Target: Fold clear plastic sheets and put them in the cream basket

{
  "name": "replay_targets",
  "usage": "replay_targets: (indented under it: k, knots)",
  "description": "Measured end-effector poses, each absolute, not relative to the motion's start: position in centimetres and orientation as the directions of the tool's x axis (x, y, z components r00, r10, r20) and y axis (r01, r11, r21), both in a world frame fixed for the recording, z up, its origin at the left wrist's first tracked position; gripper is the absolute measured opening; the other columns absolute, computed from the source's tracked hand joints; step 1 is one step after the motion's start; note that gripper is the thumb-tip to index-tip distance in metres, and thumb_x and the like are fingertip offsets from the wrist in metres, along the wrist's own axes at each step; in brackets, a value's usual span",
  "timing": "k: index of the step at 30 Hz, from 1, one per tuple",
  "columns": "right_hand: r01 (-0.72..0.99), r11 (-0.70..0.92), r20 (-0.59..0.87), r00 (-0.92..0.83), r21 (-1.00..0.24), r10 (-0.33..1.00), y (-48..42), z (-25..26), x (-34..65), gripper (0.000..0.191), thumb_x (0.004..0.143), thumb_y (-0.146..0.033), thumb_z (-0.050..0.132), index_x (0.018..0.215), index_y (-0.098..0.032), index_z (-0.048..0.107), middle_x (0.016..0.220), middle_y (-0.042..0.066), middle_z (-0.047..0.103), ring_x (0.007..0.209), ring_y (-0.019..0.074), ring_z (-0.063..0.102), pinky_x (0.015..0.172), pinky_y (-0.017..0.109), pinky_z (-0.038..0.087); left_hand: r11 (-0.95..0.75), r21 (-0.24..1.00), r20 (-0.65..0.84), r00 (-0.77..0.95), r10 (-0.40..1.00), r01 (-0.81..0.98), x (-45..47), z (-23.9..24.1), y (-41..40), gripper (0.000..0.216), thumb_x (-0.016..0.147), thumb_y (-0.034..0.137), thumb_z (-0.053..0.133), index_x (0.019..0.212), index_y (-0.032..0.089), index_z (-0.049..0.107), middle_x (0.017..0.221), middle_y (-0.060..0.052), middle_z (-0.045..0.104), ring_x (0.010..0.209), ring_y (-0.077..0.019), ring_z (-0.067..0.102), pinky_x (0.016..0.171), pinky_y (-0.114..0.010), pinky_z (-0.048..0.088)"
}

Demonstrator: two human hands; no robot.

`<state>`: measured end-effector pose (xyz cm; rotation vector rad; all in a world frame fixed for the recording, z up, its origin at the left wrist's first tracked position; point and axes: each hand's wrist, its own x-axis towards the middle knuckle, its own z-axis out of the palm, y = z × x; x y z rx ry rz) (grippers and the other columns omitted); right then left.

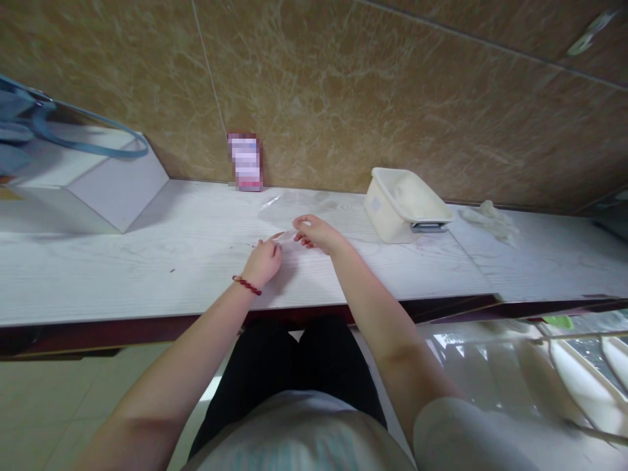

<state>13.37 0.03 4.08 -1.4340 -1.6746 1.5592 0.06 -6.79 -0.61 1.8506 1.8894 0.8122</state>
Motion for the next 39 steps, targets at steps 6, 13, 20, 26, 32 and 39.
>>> replay_targets:
  k: [6,13,20,26,32,39]
  knots:
    - [0.405,0.008,-0.183,-0.429,-0.914,0.885,2.3,6.0,17.0,0.029,0.078,-0.042,0.052,0.095,-0.019,0.056,0.101,0.005,0.056,0.080,0.0111,0.051,0.059,0.019,0.042,0.070,0.996,-0.073,0.058,0.996,0.049,-1.4,2.1,-3.1,0.034,0.076,0.034,0.052,0.098,0.011,0.062,0.101,-0.010,0.065,0.098,-0.0218,0.056,0.091,-0.037,0.040]
    - [0.364,0.026,-0.213,-0.599,-0.931,0.772,4.4,5.6,17.6,0.013,0.073,-0.024,0.060,0.067,-0.015,0.053,0.068,-0.002,0.053,0.065,0.0067,0.050,0.063,0.020,0.045,0.371,0.896,-0.291,0.309,0.905,-0.242,-0.9,3.4,0.8,0.026,0.081,0.021,0.044,0.099,0.009,0.059,0.089,-0.010,0.067,0.079,-0.0191,0.062,0.079,-0.039,0.049]
    - [0.243,-0.040,-0.199,-0.675,-0.969,0.710,5.8,1.1,16.4,0.014,0.077,-0.029,0.056,0.075,-0.017,0.049,0.057,-0.006,0.049,0.047,0.0046,0.044,0.045,0.015,0.039,0.392,0.863,-0.333,0.227,0.915,-0.317,0.3,1.1,1.5,0.031,0.085,0.024,0.034,0.099,0.009,0.059,0.088,-0.011,0.067,0.083,-0.0199,0.062,0.081,-0.036,0.048]
    - [0.199,0.004,-0.119,-0.602,-0.980,0.790,6.3,-1.4,16.4,0.021,0.081,-0.039,0.050,0.076,-0.020,0.042,0.045,-0.010,0.042,0.035,0.0053,0.039,0.033,0.015,0.031,0.374,0.854,-0.291,0.264,0.920,-0.362,0.8,0.5,1.2,0.043,0.087,0.039,0.027,0.101,0.012,0.057,0.091,-0.010,0.067,0.088,-0.0231,0.061,0.080,-0.039,0.047]
    - [0.132,-0.039,-0.102,-0.511,-0.991,0.854,6.0,-2.2,15.2,0.017,0.082,-0.035,0.048,0.080,-0.020,0.041,0.047,-0.011,0.042,0.031,0.0027,0.037,0.029,0.012,0.028,0.235,0.795,-0.288,-0.007,0.958,-0.559,2.2,1.0,1.0,0.041,0.086,0.036,0.023,0.089,0.013,0.056,0.077,-0.008,0.066,0.078,-0.0218,0.062,0.072,-0.038,0.049]
    - [0.055,-0.047,-0.065,-0.410,-0.997,0.910,5.8,-3.3,14.4,0.023,0.080,-0.040,0.050,0.079,-0.020,0.040,0.046,-0.012,0.038,0.030,0.0020,0.033,0.026,0.012,0.026,0.155,0.767,-0.276,-0.102,0.956,-0.623,2.4,0.9,0.9,0.024,0.081,0.021,0.033,0.080,0.013,0.056,0.067,-0.003,0.062,0.069,-0.0174,0.060,0.070,-0.031,0.048]
